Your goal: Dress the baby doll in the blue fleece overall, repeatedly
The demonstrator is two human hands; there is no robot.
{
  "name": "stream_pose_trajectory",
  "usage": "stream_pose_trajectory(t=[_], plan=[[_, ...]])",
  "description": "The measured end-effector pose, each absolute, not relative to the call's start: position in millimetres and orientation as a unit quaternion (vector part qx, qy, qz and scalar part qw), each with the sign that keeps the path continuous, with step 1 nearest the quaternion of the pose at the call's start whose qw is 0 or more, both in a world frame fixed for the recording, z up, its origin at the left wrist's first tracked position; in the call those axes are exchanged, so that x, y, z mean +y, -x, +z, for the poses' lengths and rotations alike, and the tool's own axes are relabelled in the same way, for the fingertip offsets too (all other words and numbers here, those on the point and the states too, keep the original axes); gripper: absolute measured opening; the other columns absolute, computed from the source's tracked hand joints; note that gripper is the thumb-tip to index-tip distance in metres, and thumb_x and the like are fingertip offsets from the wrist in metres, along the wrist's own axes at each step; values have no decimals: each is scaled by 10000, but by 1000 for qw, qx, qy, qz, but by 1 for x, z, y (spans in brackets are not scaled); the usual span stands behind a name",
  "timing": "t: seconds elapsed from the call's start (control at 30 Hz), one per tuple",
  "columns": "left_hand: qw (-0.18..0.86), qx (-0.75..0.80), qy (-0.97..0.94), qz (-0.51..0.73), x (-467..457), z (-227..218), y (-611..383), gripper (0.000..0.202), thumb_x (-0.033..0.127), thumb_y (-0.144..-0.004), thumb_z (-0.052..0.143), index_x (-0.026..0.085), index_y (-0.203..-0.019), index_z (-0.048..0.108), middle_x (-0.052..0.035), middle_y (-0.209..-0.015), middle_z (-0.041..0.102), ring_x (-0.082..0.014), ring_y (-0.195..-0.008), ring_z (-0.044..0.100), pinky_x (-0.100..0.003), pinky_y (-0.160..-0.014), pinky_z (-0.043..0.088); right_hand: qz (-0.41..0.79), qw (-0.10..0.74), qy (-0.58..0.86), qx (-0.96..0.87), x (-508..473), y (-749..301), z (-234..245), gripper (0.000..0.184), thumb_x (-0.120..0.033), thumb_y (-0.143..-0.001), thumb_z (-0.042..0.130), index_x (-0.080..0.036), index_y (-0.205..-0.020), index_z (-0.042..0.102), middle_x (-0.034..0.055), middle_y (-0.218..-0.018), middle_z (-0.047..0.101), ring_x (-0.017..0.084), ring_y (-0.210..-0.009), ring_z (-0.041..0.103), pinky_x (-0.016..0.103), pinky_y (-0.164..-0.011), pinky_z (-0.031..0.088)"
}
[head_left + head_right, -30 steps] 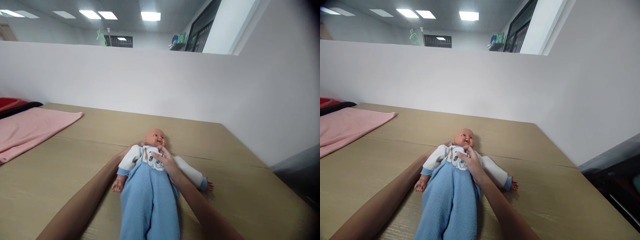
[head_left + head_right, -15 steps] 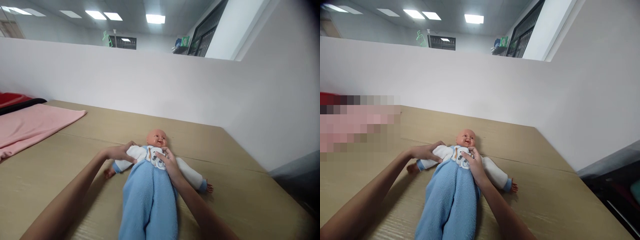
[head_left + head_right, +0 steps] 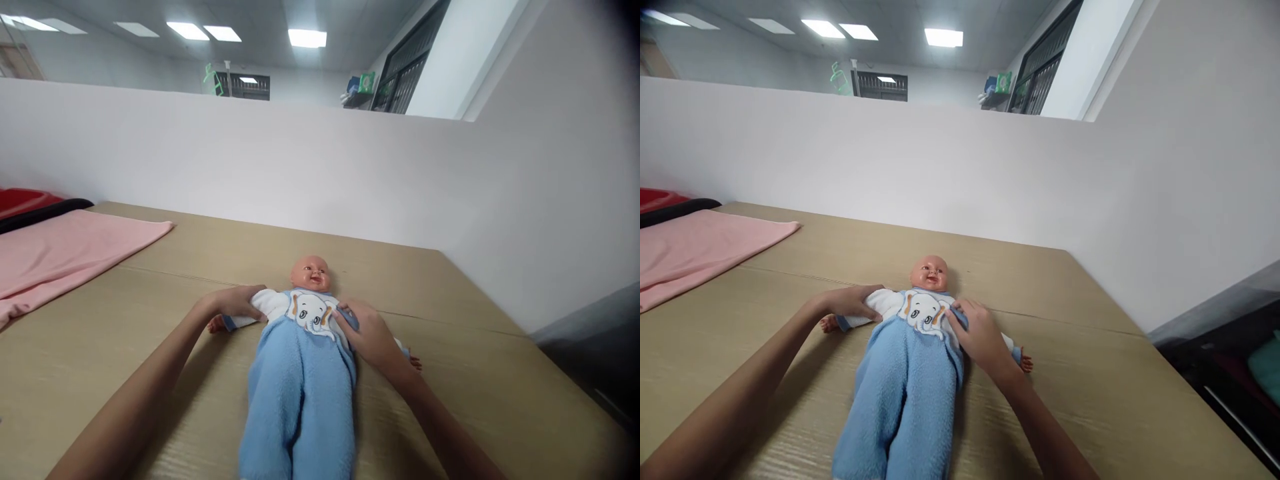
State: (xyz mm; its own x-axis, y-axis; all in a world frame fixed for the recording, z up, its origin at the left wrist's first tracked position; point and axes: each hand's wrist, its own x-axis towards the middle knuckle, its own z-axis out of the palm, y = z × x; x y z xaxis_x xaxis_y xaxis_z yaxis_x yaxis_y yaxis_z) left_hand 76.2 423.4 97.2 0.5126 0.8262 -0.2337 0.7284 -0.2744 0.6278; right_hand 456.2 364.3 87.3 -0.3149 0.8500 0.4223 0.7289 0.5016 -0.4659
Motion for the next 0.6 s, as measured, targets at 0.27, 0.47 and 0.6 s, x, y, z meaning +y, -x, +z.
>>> stream_pose_trajectory(t=[0.27, 0.47, 0.6], plan=[[207, 573, -792, 40, 407, 123, -72, 676, 419, -799, 880, 189, -1406, 692, -190, -1453, 740, -430, -1370, 668, -503, -1124, 551, 10, 327, 529, -783, 307, -570, 32, 542, -551, -976, 781, -264, -1430, 709, 170, -1385, 790, 449, -1268, 737, 648, -1117, 589], [141, 361, -889, 243, 366, 140, -178, 426, 458, -1124, 661, 247, -1492, 624, -135, -1553, 680, -328, -1477, 600, -495, -1251, 500, 174, 362, 569, -718, 295, -596, 34, 417, -529, -936, 813, -270, -1261, 773, 127, -1156, 853, 374, -1035, 815, 523, -943, 683], [77, 370, -906, 191, 367, 124, -249, 337, 399, -1086, 741, 168, -1328, 700, -179, -1377, 748, -389, -1369, 648, -550, -1193, 521, 217, 459, 553, -660, 305, -584, 43, 492, -574, -842, 929, -270, -1193, 766, 93, -1072, 827, 305, -947, 797, 430, -867, 676]])
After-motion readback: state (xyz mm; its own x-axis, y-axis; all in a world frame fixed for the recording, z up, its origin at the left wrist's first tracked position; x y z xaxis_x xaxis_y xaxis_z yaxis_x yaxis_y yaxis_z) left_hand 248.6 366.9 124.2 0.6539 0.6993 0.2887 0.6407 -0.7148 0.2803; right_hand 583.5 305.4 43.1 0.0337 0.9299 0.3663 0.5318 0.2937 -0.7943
